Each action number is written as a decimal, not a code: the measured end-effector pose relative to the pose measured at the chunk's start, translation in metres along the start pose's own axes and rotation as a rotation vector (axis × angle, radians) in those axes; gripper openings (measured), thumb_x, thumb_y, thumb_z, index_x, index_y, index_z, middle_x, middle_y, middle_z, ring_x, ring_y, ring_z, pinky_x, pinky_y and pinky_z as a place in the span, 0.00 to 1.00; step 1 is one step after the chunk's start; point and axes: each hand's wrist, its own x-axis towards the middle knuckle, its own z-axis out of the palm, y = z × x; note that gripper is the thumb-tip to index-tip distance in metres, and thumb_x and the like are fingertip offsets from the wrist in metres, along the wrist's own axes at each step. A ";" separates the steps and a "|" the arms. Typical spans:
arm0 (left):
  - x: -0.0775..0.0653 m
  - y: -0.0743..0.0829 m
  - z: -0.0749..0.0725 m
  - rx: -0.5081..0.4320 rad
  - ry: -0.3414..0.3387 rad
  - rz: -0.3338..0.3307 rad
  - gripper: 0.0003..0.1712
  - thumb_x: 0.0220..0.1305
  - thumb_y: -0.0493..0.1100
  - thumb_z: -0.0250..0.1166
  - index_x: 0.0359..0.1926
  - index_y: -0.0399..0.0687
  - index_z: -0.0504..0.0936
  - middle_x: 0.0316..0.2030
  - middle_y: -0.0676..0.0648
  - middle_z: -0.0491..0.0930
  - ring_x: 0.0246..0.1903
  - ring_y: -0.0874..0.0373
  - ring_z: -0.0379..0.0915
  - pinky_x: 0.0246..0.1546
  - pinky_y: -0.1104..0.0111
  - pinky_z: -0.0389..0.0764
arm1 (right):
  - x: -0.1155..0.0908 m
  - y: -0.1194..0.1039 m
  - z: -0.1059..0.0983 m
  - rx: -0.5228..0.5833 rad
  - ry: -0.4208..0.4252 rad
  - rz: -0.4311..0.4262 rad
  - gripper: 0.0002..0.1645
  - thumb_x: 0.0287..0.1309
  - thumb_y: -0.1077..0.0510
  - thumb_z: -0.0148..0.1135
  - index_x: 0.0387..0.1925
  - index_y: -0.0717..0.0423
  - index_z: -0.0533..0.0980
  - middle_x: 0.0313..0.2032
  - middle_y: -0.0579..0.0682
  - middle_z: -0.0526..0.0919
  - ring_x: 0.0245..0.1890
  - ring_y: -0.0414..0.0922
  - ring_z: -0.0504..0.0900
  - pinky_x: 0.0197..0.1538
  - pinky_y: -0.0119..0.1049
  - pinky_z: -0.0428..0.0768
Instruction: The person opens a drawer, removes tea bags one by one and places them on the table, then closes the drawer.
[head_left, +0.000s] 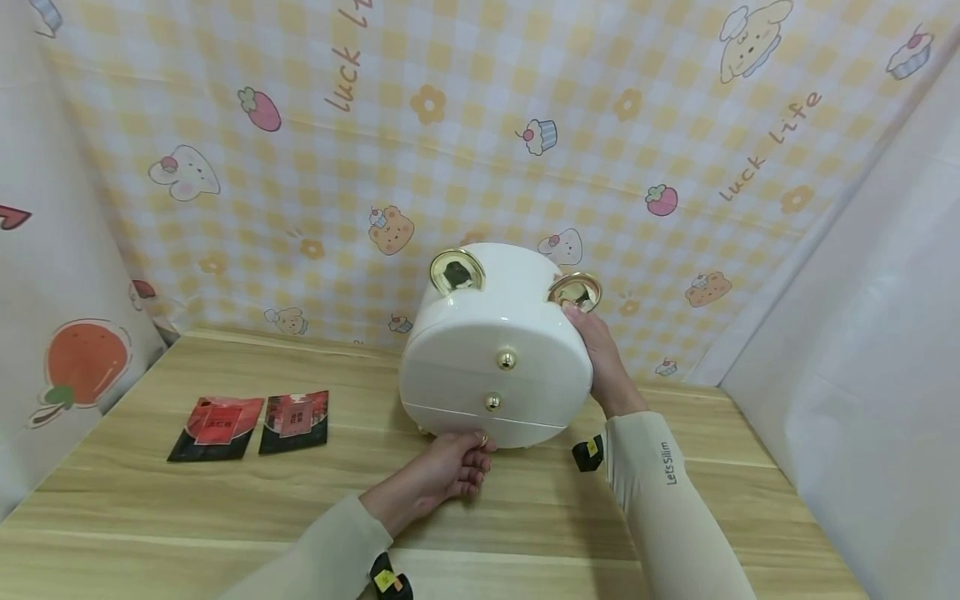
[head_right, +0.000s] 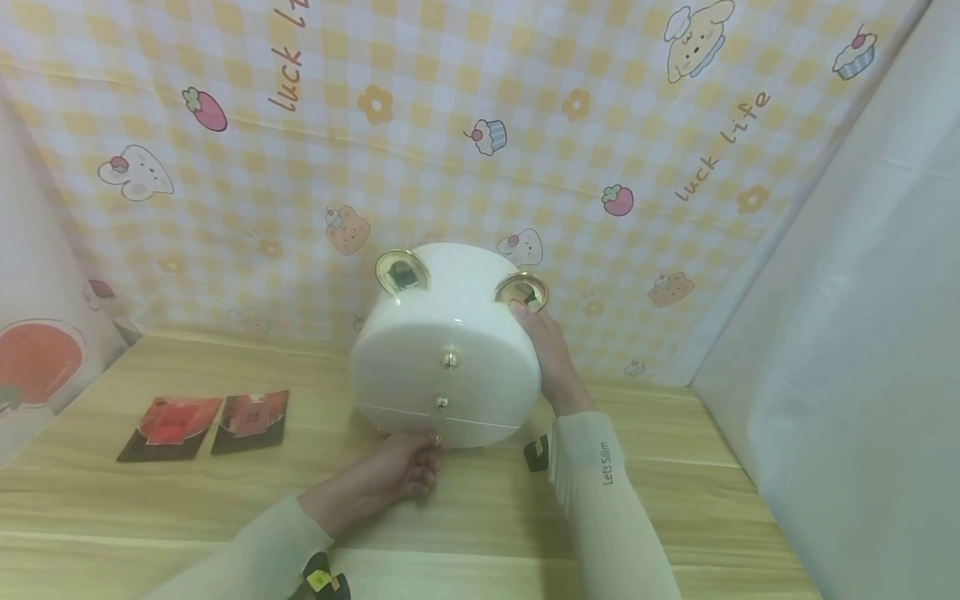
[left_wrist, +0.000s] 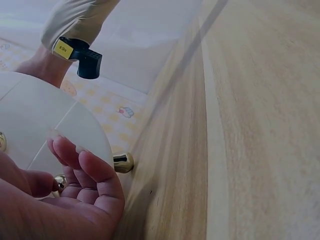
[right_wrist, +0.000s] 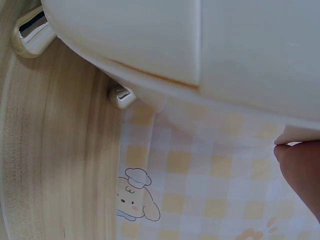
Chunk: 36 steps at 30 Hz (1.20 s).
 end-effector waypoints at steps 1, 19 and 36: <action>0.000 0.000 0.000 -0.001 -0.001 0.001 0.20 0.81 0.46 0.41 0.49 0.37 0.75 0.27 0.55 0.74 0.26 0.64 0.68 0.30 0.73 0.74 | 0.000 0.000 0.000 0.001 0.001 0.002 0.20 0.79 0.43 0.40 0.47 0.44 0.78 0.29 0.40 0.86 0.23 0.37 0.85 0.28 0.32 0.83; -0.007 -0.001 0.002 0.005 0.016 0.001 0.20 0.81 0.47 0.42 0.50 0.37 0.75 0.25 0.55 0.73 0.24 0.65 0.67 0.28 0.73 0.73 | -0.002 -0.004 0.002 0.010 -0.003 0.011 0.21 0.80 0.43 0.38 0.55 0.44 0.75 0.30 0.40 0.87 0.25 0.36 0.86 0.29 0.32 0.84; -0.025 -0.008 0.006 0.026 -0.022 0.007 0.20 0.79 0.47 0.45 0.49 0.36 0.76 0.25 0.55 0.73 0.24 0.65 0.67 0.27 0.74 0.72 | -0.002 -0.005 0.002 0.017 -0.021 0.000 0.22 0.80 0.42 0.37 0.53 0.45 0.76 0.31 0.41 0.87 0.24 0.37 0.87 0.27 0.33 0.84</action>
